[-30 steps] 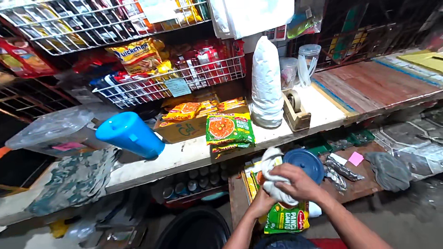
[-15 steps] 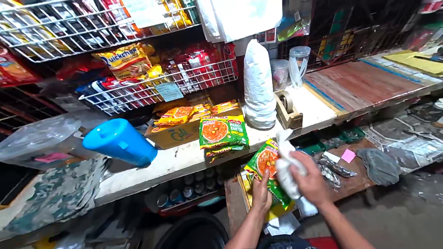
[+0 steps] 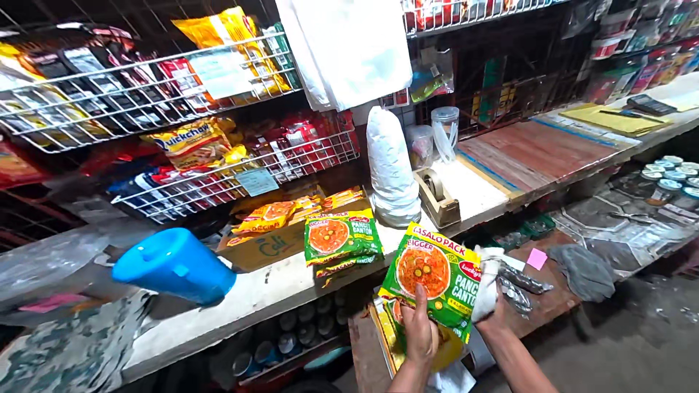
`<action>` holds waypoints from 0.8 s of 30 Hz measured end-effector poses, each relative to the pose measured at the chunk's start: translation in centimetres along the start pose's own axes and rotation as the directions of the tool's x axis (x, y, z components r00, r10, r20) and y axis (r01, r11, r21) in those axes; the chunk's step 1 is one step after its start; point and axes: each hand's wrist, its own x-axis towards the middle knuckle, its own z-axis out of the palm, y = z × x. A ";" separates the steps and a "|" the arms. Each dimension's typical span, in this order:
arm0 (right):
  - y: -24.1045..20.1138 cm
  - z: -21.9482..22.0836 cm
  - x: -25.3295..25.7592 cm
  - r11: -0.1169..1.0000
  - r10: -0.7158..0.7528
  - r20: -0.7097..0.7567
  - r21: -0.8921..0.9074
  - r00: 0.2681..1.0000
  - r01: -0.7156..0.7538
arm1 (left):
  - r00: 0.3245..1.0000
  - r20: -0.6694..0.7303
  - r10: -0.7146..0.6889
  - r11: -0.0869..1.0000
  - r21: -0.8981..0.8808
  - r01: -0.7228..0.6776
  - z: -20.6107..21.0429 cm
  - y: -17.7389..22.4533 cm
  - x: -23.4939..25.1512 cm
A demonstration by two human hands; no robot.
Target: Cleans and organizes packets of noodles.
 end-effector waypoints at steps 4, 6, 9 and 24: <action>-1.2 0.7 0.7 0.920 -0.233 0.004 -0.324 0.972 0.222 | 0.991 0.083 -0.102 0.995 -0.010 0.104 -1.1 0.8 0.3; -1.8 0.9 0.7 0.811 -0.359 0.100 -0.458 0.928 0.363 | 0.982 0.039 -0.184 0.982 0.034 0.183 -1.4 0.8 0.5; -1.9 0.7 -0.1 0.495 -0.508 0.428 -0.566 0.748 0.660 | 0.888 0.043 -0.459 0.889 0.010 0.459 -2.4 0.7 1.1; 0.8 -0.9 1.3 -0.063 0.366 0.748 -0.574 0.554 0.816 | 0.874 0.113 -0.472 0.858 -0.170 0.485 -9.3 -1.5 -0.6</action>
